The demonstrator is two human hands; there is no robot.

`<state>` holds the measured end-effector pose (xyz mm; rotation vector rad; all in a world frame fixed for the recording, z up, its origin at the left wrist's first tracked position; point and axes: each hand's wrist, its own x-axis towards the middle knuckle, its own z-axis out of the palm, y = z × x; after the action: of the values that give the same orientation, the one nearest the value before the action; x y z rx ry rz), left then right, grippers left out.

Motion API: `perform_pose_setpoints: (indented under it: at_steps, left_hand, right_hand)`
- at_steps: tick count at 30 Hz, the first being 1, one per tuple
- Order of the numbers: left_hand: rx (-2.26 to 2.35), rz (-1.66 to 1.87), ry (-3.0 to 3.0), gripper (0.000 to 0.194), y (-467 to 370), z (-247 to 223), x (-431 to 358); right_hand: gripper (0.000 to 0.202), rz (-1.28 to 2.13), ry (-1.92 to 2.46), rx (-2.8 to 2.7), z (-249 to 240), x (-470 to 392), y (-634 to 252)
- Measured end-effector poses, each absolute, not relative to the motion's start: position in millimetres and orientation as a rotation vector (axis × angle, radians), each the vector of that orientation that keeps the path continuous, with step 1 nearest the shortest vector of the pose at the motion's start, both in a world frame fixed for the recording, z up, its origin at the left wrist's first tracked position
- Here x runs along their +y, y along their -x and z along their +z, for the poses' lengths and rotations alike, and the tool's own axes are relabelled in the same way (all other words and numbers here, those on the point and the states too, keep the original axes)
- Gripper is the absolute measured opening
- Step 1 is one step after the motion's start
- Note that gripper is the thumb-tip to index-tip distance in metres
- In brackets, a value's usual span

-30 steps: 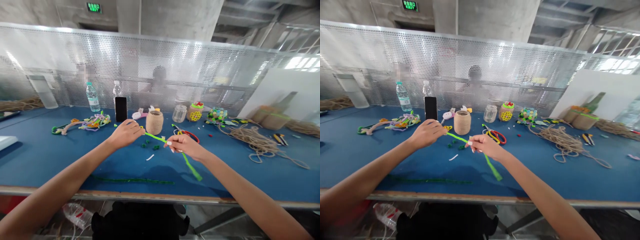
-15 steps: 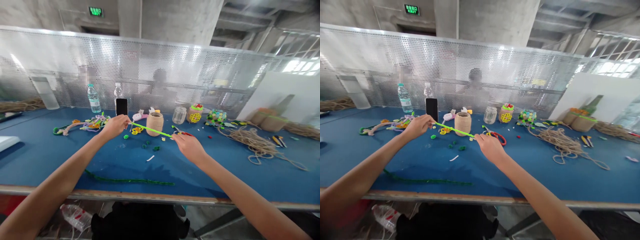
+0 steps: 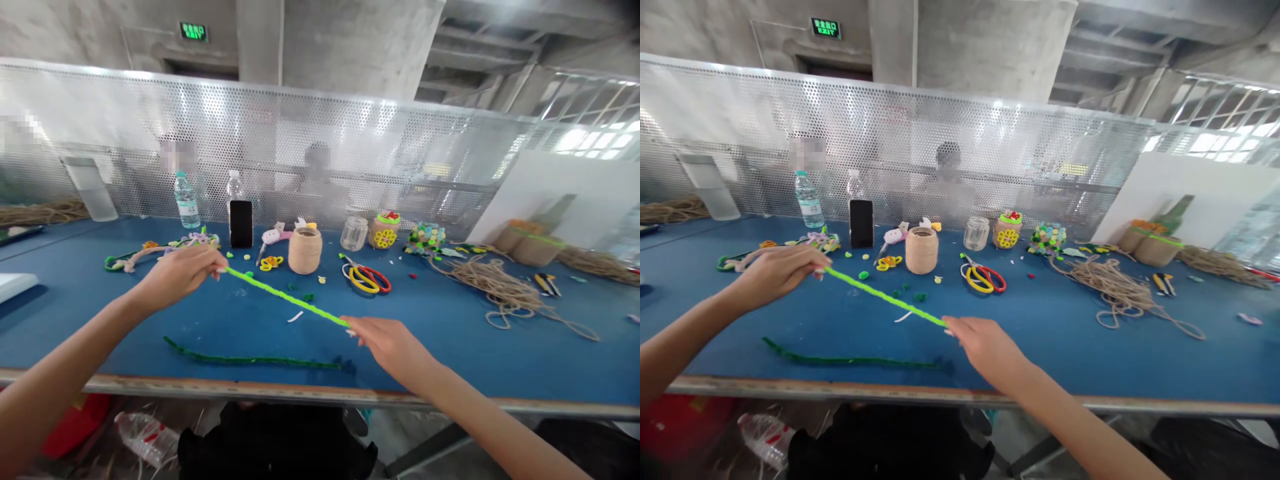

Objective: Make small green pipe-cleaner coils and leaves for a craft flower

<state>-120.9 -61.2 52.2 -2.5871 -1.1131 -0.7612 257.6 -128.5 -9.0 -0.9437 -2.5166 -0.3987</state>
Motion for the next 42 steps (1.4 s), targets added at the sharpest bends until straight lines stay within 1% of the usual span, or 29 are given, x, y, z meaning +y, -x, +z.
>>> perform_pose_setpoints:
  at_steps: [2,3,6,8,12,17,19,21,23,25,29,31,33,35,38,40,42]
  left_hand:
    - [-1.086,-0.775,2.639,0.023,134.3,42.7,-82.9]
    - [-1.084,-0.781,2.654,0.023,141.2,37.6,-91.7]
    - [-1.114,-0.813,2.672,0.021,161.3,24.0,-108.5]
    - [-1.207,-0.805,2.691,0.02,172.8,17.0,-113.1]
    - [-1.319,-0.767,2.726,0.023,186.1,4.5,-114.0]
    - [-1.35,-0.807,2.709,0.022,190.8,-8.8,-110.6]
    - [-1.288,-0.742,2.693,0.018,192.6,-7.3,-110.5]
    - [-1.158,-0.653,2.661,0.017,189.9,-0.5,-114.3]
    - [-1.033,-0.573,2.561,0.025,176.0,8.5,-124.6]
    - [-1.077,-0.613,2.407,0.032,145.6,14.1,-140.9]
    - [-1.008,-0.632,2.493,0.034,49.6,1.4,-168.9]
    - [-0.957,-0.591,2.605,0.033,6.7,-13.2,-169.5]
    - [-0.971,-0.653,2.64,0.028,-19.8,-25.9,-161.8]
    - [-0.973,-0.789,2.666,0.024,-29.9,-32.7,-151.4]
    - [-0.939,-1.009,2.649,0.025,-28.3,-30.5,-140.8]
    - [-0.922,-1.089,2.635,0.023,-25.3,-25.0,-138.7]
    - [-0.93,-1.127,2.666,0.02,-24.0,-20.2,-138.3]
  right_hand:
    - [0.042,-0.271,0.933,-2.519,-16.5,-144.7,-252.1]
    - [0.04,-0.211,0.951,-2.512,-19.8,-150.9,-248.0]
    - [0.023,-0.073,0.97,-2.486,-27.1,-159.5,-233.0]
    - [0.017,-0.03,0.946,-2.458,-30.0,-158.1,-223.3]
    - [0.018,0.033,0.956,-2.357,-33.3,-151.7,-213.6]
    - [0.025,0.334,0.973,-2.314,-32.0,-157.6,-218.0]
    - [0.03,0.375,0.976,-2.334,-30.4,-161.5,-219.3]
    - [0.032,0.328,0.978,-2.354,-30.1,-163.5,-219.1]
    - [0.032,0.26,0.979,-2.341,-31.9,-162.9,-218.0]
    - [0.03,0.226,0.976,-2.32,-35.0,-161.0,-217.1]
    - [0.025,0.227,0.977,-2.283,-40.7,-158.8,-216.6]
    - [0.022,0.222,0.978,-2.245,-42.0,-159.8,-216.1]
    - [0.02,0.174,0.99,-2.202,-42.4,-161.5,-215.7]
    - [0.019,0.14,1.01,-2.151,-41.9,-162.6,-215.9]
    - [0.015,0.214,1.017,-2.08,-38.4,-161.7,-218.1]
    - [0.013,0.246,1.007,-2.078,-34.9,-159.8,-219.9]
    - [0.011,0.203,0.993,-2.096,-31.4,-157.9,-220.8]
